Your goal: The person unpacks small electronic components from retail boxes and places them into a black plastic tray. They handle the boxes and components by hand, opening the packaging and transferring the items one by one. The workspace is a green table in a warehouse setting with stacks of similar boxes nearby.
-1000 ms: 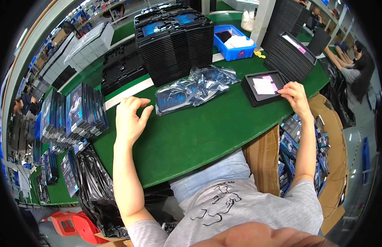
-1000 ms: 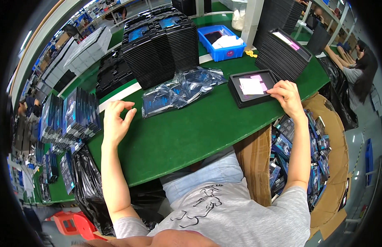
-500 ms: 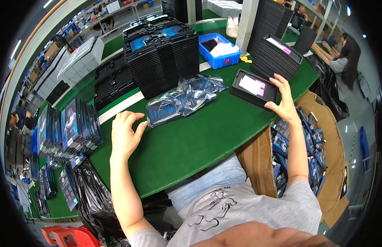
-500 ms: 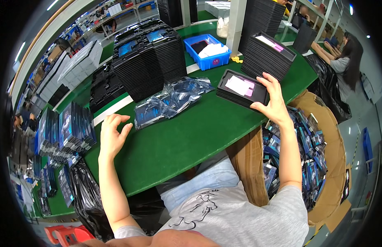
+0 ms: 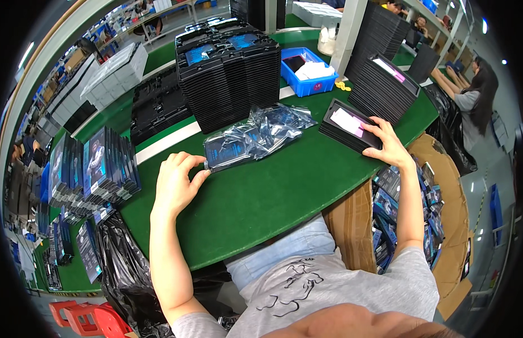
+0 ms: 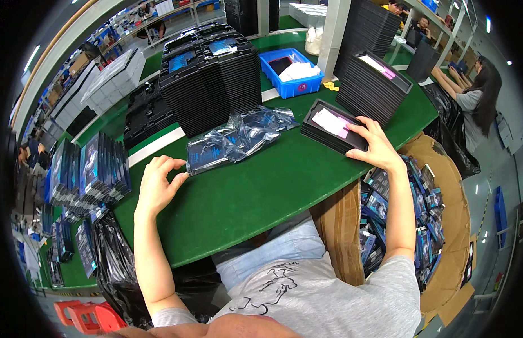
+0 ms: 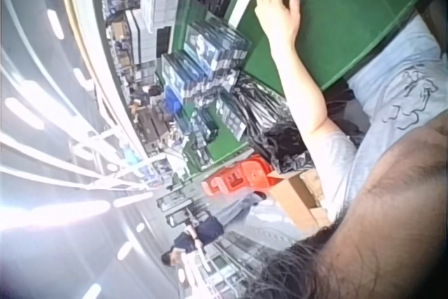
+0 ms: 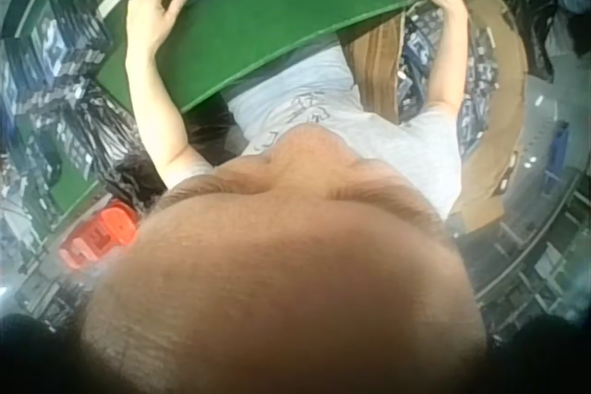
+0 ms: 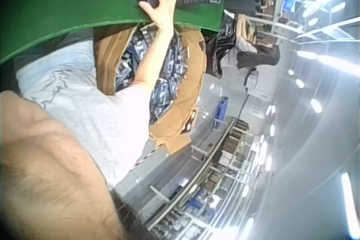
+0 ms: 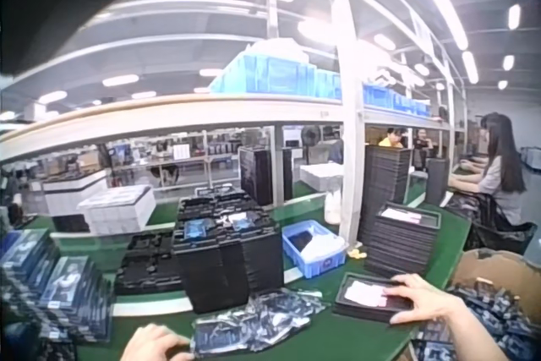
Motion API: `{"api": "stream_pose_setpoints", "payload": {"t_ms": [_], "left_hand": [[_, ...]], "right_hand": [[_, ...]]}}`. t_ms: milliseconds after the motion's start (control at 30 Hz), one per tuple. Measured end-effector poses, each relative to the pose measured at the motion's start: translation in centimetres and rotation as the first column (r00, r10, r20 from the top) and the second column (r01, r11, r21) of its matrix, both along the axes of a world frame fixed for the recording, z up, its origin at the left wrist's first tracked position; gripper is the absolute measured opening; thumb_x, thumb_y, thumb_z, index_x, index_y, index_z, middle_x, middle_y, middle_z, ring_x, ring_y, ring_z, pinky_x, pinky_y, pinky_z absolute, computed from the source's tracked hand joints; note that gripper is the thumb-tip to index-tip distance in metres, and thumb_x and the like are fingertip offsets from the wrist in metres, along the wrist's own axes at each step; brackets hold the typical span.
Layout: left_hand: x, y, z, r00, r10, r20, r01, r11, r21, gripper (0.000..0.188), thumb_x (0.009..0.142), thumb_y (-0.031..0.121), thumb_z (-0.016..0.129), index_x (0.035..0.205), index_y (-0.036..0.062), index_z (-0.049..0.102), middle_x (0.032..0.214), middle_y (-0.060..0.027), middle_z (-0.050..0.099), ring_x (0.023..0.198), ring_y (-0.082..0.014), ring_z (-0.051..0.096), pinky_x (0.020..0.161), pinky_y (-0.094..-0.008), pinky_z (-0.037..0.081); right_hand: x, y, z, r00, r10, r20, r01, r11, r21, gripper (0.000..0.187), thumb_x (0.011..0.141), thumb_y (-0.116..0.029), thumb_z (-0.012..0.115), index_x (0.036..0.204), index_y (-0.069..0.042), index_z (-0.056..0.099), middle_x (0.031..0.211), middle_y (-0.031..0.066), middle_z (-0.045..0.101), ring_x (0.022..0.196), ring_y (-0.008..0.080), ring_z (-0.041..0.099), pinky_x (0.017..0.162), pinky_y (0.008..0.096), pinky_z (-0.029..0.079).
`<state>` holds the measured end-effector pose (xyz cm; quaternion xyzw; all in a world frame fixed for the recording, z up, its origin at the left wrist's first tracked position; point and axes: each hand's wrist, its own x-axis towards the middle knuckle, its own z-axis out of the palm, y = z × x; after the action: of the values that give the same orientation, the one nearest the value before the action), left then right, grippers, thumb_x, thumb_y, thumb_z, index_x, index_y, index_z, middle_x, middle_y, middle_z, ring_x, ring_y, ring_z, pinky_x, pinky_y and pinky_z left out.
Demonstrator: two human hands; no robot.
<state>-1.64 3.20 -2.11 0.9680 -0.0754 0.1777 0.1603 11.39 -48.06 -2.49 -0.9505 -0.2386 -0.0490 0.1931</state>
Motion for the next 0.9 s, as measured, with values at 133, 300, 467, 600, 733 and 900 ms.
{"api": "stream_pose_setpoints", "payload": {"t_ms": [133, 300, 467, 600, 733, 900], "left_hand": [[-0.2, -0.2, 0.2, 1.0, -0.014, -0.008, 0.014, 1.0, -0.008, 0.026, 0.082, 0.023, 0.079, 0.105, 0.0108, 0.072, 0.094, -0.0035, 0.064, 0.097, -0.0245, 0.059, 0.09, -0.0383, 0.046], [-0.2, -0.2, 0.4, 1.0, -0.009, -0.008, 0.009, 1.0, -0.001, 0.027, 0.082, 0.021, 0.078, 0.106, 0.0101, 0.071, 0.095, -0.0037, 0.065, 0.097, -0.0248, 0.059, 0.09, -0.0384, 0.046], [-0.2, -0.3, 0.2, 1.0, -0.017, -0.007, 0.017, 1.0, 0.017, 0.028, 0.082, 0.023, 0.079, 0.106, 0.0109, 0.071, 0.095, -0.0031, 0.065, 0.096, -0.0241, 0.059, 0.09, -0.038, 0.045], [-0.2, -0.4, 0.3, 0.999, -0.021, -0.024, 0.021, 1.0, 0.015, 0.028, 0.082, 0.023, 0.079, 0.106, 0.0107, 0.071, 0.095, -0.0035, 0.065, 0.096, -0.0244, 0.06, 0.09, -0.0379, 0.045], [-0.2, -0.3, 0.4, 0.999, -0.02, -0.042, 0.02, 1.0, -0.011, 0.028, 0.081, 0.019, 0.078, 0.106, 0.0089, 0.07, 0.096, -0.0046, 0.065, 0.098, -0.0263, 0.059, 0.091, -0.039, 0.046], [-0.3, -0.3, 0.2, 0.999, -0.025, -0.041, 0.026, 1.0, 0.011, 0.028, 0.081, 0.021, 0.079, 0.106, 0.0099, 0.071, 0.096, -0.0044, 0.065, 0.098, -0.0257, 0.059, 0.09, -0.0384, 0.046]], "right_hand": [[0.4, -0.5, -0.3, 0.999, 0.031, -0.013, -0.031, 0.999, 0.033, 0.094, 0.069, -0.05, 0.085, 0.147, -0.012, 0.049, 0.155, 0.0192, 0.037, 0.144, 0.0387, 0.033, 0.119, 0.0485, 0.03], [0.5, -1.8, -2.4, 0.994, 0.054, 0.097, -0.071, 0.981, 0.179, 0.121, 0.059, -0.056, 0.089, 0.157, -0.013, 0.032, 0.161, 0.0212, 0.027, 0.149, 0.0387, 0.026, 0.122, 0.0489, 0.024], [-0.1, -1.7, -3.7, 0.999, 0.004, 0.046, -0.018, 0.955, 0.297, 0.127, 0.056, -0.047, 0.093, 0.159, -0.012, 0.026, 0.158, 0.0216, 0.028, 0.149, 0.0374, 0.027, 0.122, 0.0481, 0.024], [-0.8, -0.6, -3.3, 0.998, -0.034, 0.059, 0.01, 0.93, 0.368, 0.118, 0.058, -0.033, 0.088, 0.158, -0.011, 0.028, 0.151, 0.0203, 0.036, 0.144, 0.037, 0.033, 0.121, 0.0475, 0.028], [-2.3, 0.0, -1.5, 0.992, -0.087, 0.091, 0.043, 0.915, 0.401, 0.114, 0.057, -0.04, 0.081, 0.156, -0.008, 0.033, 0.145, 0.0198, 0.04, 0.14, 0.0357, 0.038, 0.118, 0.0457, 0.031], [-2.7, -1.1, 5.3, 0.984, -0.003, 0.179, -0.077, 0.898, 0.433, 0.117, 0.061, -0.05, 0.083, 0.156, -0.005, 0.032, 0.145, 0.0172, 0.042, 0.139, 0.0312, 0.039, 0.118, 0.0438, 0.029]]}}
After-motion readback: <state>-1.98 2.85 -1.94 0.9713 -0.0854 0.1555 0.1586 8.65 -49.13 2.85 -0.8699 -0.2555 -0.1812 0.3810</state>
